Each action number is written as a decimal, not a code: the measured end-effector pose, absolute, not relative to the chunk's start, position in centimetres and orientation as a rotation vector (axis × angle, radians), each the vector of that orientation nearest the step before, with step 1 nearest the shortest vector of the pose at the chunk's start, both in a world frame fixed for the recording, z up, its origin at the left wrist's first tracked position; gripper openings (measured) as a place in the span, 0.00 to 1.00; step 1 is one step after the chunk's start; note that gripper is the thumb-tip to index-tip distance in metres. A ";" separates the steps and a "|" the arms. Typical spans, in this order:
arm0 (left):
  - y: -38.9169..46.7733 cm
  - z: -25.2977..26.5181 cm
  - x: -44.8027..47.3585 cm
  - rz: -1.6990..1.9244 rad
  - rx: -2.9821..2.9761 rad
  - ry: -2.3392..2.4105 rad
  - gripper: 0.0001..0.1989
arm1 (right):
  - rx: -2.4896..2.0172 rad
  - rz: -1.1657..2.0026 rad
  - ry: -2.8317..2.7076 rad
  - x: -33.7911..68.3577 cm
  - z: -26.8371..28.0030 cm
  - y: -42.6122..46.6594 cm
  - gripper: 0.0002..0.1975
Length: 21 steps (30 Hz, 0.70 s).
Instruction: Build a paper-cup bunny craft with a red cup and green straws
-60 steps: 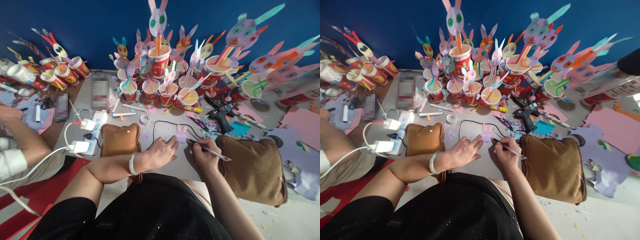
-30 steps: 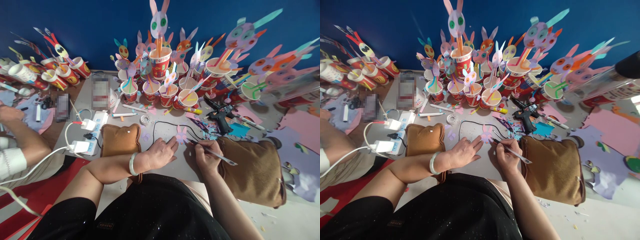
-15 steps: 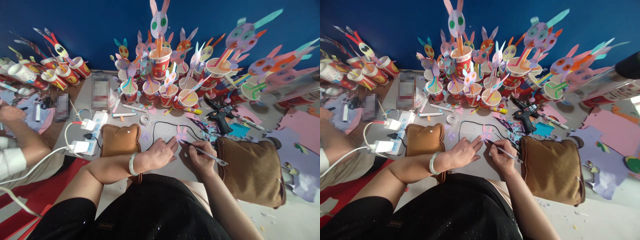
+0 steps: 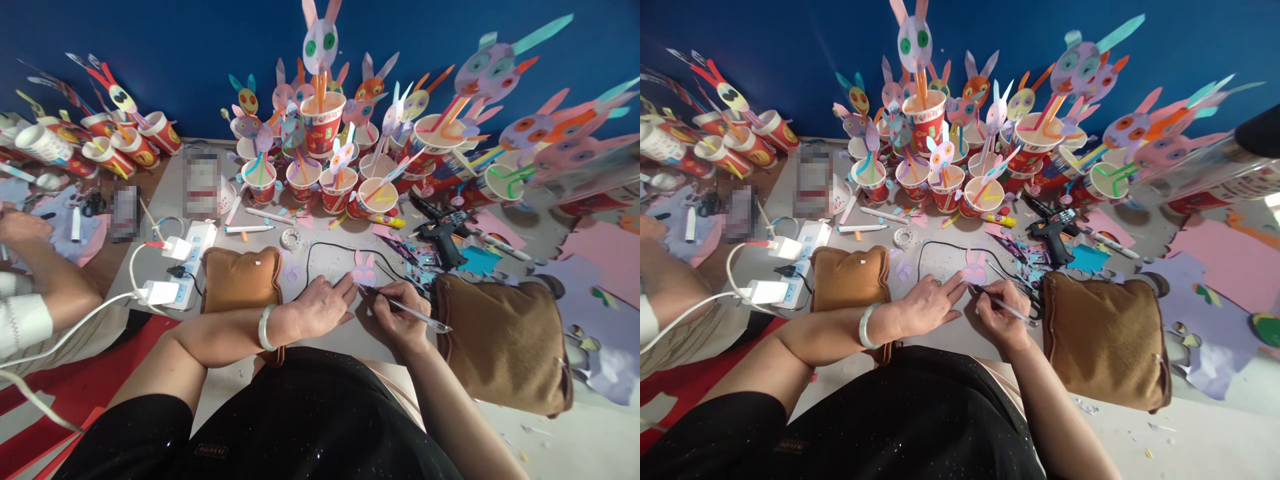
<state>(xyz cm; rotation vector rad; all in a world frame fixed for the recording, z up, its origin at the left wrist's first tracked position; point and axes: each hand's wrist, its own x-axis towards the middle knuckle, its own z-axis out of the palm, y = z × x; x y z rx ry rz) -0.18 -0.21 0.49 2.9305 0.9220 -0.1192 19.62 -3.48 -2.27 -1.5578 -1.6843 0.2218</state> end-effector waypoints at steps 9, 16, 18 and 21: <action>-0.3 0.4 -0.2 -0.099 2.941 0.940 0.28 | -1.580 0.225 -1.707 19.7 -2.1 -3.5 0.02; -0.3 0.0 -0.2 -0.061 2.940 0.932 0.29 | -1.544 0.158 -1.705 19.7 -2.3 -3.4 0.03; -0.2 0.1 -0.2 -0.056 2.944 0.940 0.29 | -1.554 0.124 -1.692 19.7 -2.4 -3.3 0.04; -0.2 0.2 -0.1 -0.064 2.949 0.936 0.30 | -1.580 0.114 -1.679 19.7 -2.5 -3.1 0.05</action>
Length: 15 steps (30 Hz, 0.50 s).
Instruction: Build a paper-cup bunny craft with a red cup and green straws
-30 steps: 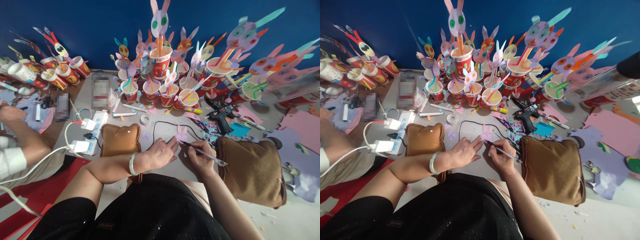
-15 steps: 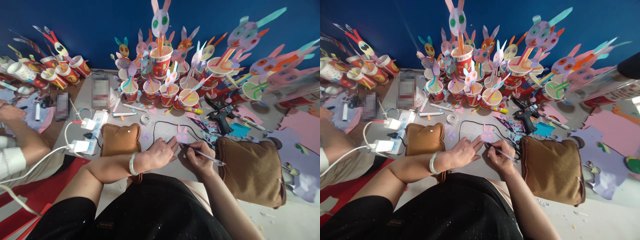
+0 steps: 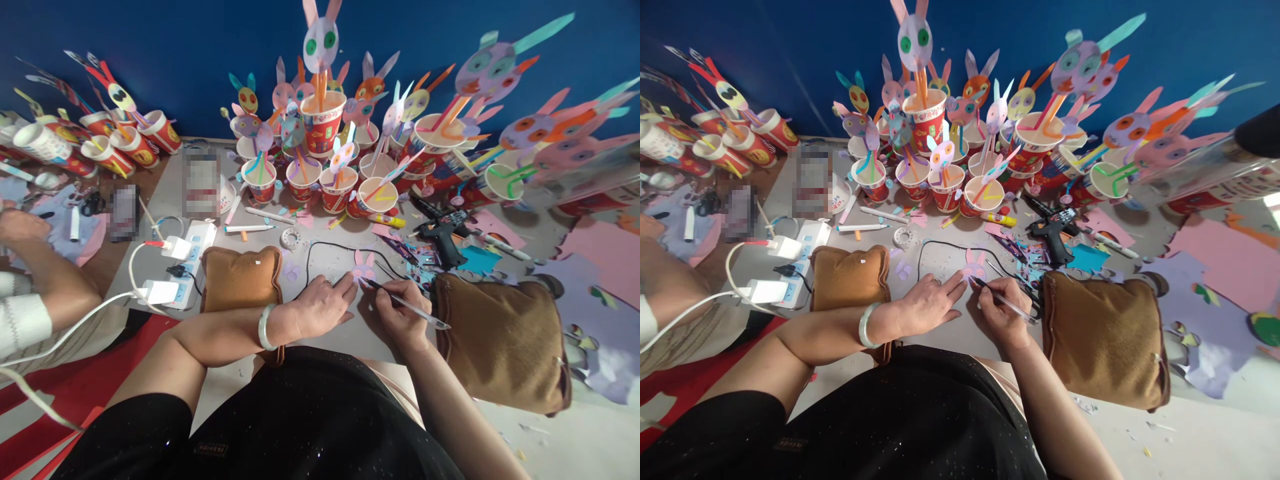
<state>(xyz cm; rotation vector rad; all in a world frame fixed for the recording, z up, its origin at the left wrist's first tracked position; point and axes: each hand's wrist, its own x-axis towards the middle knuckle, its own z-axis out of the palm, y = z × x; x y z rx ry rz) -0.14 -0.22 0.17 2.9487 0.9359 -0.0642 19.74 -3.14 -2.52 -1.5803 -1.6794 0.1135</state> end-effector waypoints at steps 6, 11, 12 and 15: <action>-0.2 0.4 -0.2 -0.075 2.948 0.943 0.29 | -1.608 0.158 -1.680 19.6 -2.4 -3.0 0.05; -0.2 0.6 -0.2 -0.096 2.940 0.930 0.28 | -1.572 0.131 -1.713 19.6 -2.5 -3.0 0.04; -0.2 0.7 -0.2 -0.099 2.942 0.934 0.28 | -1.568 0.126 -1.719 19.6 -2.5 -3.0 0.04; -0.2 0.8 -0.2 -0.095 2.949 0.943 0.28 | -1.591 0.131 -1.719 19.6 -2.6 -3.1 0.04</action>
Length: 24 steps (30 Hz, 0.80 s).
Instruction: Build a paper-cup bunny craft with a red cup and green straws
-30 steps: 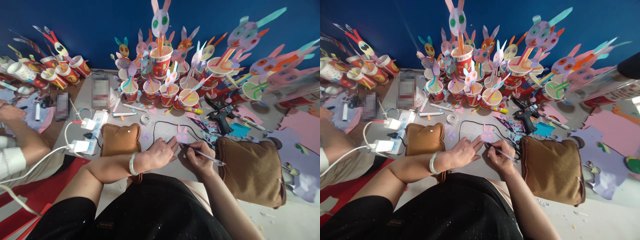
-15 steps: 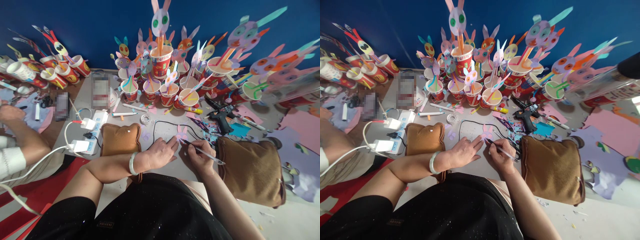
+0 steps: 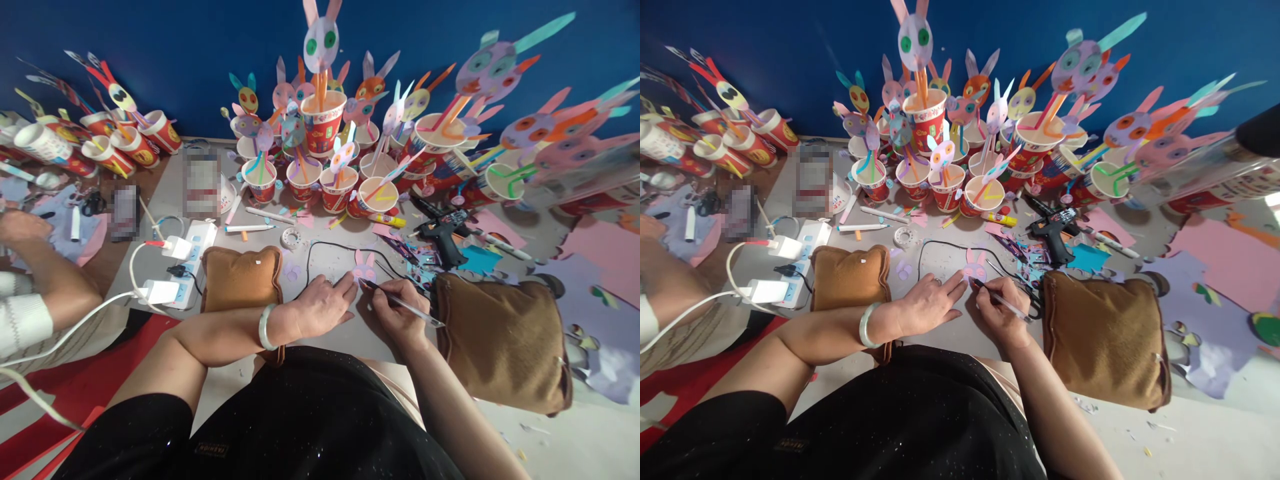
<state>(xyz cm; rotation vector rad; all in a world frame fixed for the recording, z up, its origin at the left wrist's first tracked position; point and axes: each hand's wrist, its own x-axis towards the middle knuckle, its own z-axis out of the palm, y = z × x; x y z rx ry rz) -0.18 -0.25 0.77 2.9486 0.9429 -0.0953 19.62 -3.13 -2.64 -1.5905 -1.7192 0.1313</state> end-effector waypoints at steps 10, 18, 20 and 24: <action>-0.2 0.4 -0.2 -0.097 2.939 0.926 0.28 | -1.495 0.110 -1.764 19.6 -2.2 -3.4 0.03; -0.2 0.5 -0.2 -0.152 2.941 0.915 0.28 | -1.512 0.167 -1.754 19.7 -2.2 -3.5 0.04; -0.1 0.5 -0.2 -0.144 2.943 0.918 0.28 | -1.556 0.199 -1.736 19.8 -2.2 -3.5 0.04; -0.2 0.6 -0.2 -0.123 2.945 0.924 0.28 | -1.594 0.218 -1.697 19.7 -2.3 -3.4 0.05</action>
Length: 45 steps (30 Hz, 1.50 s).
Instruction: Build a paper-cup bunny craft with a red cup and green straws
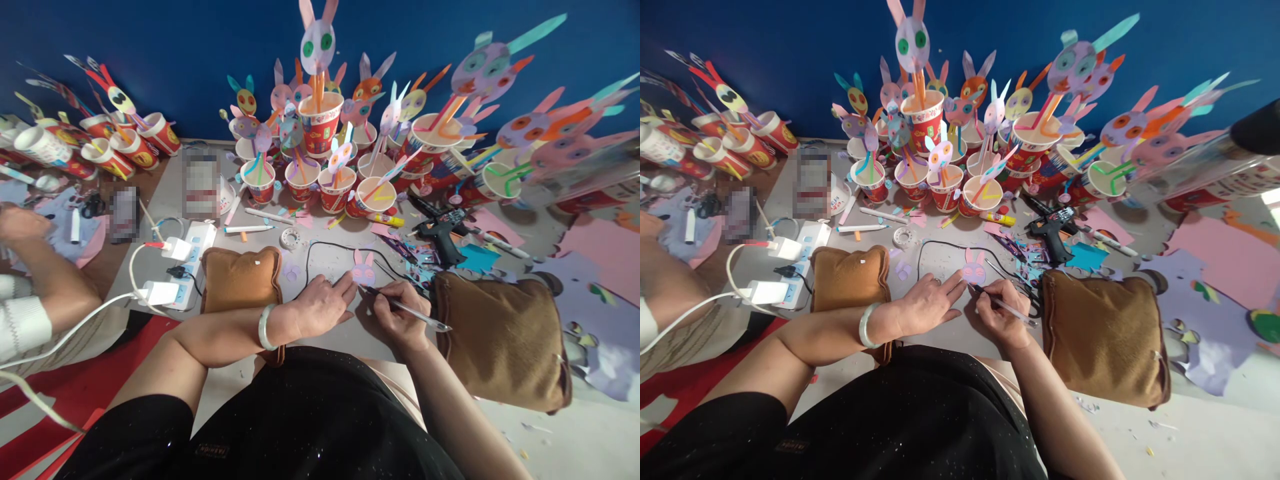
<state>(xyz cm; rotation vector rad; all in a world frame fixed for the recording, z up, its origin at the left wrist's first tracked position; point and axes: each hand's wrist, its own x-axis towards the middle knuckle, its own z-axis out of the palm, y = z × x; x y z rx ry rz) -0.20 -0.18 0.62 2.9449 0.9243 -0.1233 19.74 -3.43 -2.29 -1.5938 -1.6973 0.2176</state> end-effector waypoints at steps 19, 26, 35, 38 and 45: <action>-0.1 0.4 -0.1 -0.089 2.921 0.918 0.29 | -1.621 0.229 -1.726 19.5 -2.6 -3.2 0.08; -0.1 0.6 -0.1 -0.112 2.933 0.922 0.28 | -1.604 0.225 -1.743 19.5 -2.5 -3.2 0.08; -0.1 0.7 -0.2 -0.089 2.932 0.925 0.28 | -1.612 0.217 -1.742 19.4 -2.5 -3.1 0.08; -0.1 0.8 -0.2 -0.080 2.931 0.920 0.27 | -1.625 0.227 -1.737 19.4 -2.5 -3.1 0.08; -0.1 0.8 -0.2 -0.086 2.922 0.924 0.27 | -1.649 0.246 -1.729 19.5 -2.6 -3.1 0.09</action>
